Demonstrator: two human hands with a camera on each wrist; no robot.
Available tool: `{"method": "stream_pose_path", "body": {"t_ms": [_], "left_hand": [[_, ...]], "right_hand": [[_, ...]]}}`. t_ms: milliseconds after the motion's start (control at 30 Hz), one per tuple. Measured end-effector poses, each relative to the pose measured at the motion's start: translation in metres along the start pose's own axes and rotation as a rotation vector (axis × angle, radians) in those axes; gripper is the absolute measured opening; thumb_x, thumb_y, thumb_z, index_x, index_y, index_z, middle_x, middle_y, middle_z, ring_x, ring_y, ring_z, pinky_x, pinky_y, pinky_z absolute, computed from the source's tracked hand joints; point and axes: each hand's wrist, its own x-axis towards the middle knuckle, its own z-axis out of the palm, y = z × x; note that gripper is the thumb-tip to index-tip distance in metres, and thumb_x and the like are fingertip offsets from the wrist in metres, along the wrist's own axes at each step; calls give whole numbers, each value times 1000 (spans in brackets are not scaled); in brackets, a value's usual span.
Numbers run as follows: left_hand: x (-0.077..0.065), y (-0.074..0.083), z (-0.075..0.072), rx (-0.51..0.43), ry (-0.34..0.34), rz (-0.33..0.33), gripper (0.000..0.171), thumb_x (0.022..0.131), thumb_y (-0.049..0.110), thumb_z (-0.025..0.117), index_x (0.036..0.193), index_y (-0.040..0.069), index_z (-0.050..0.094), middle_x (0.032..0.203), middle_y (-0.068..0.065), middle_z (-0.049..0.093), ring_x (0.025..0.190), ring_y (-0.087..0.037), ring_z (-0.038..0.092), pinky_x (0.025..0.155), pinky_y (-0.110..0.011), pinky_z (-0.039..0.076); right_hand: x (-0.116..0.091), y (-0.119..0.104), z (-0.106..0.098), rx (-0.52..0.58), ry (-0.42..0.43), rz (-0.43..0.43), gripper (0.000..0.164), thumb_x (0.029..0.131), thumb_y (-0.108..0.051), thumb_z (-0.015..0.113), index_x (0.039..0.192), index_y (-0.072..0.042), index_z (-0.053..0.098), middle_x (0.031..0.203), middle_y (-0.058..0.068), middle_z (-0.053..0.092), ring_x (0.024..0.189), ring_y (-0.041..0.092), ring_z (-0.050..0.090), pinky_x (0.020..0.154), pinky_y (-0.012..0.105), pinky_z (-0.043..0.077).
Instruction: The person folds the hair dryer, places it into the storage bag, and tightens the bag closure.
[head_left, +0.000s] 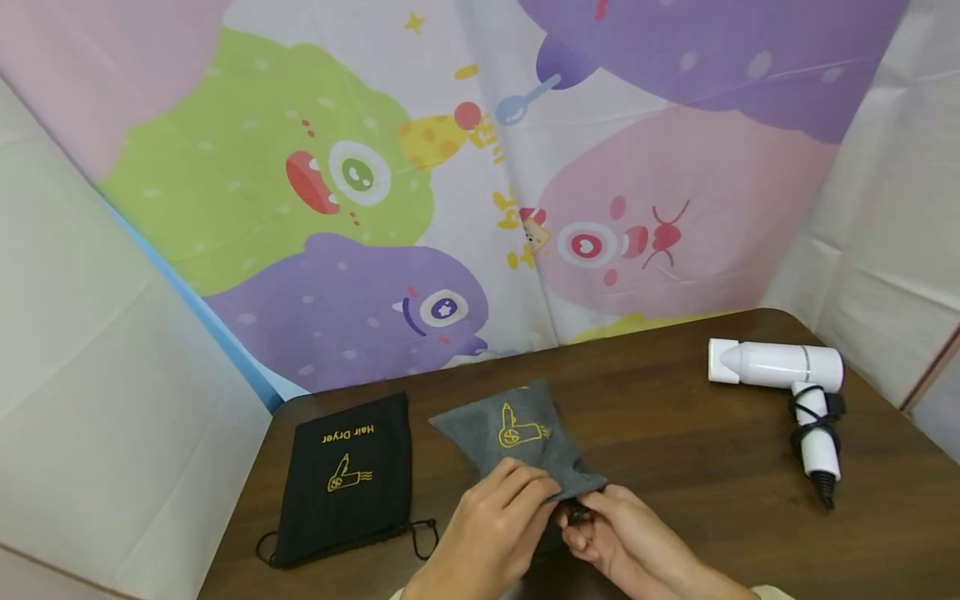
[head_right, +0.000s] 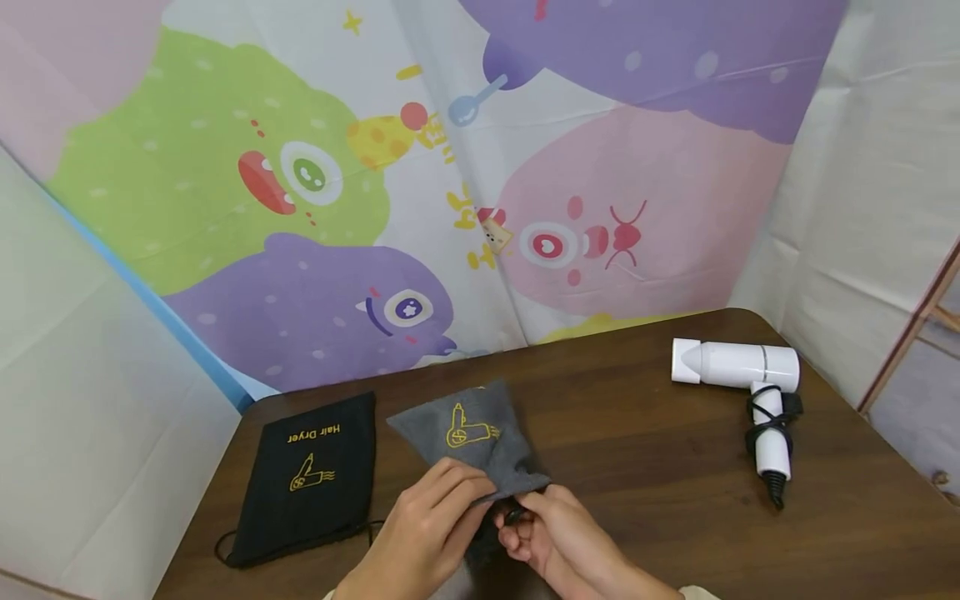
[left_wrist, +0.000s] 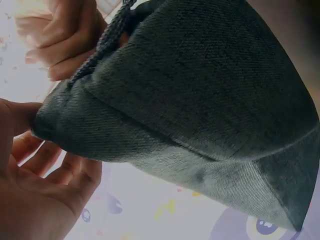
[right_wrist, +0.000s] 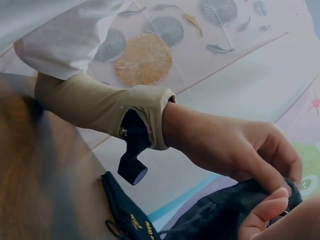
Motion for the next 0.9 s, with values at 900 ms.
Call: {"method": "stream_pose_path", "body": {"t_ms": [900], "left_hand": [[13,-15,7,-264,-33,-130,13,103,8,53,112,11,61,104,-1,62,93,-9,61,81,-14,49]], "right_hand": [[19,2,10,-22,231,30,20,106,-15,37,103,-6,55,82,-1,57,62,5,47,58,18,38]]}}
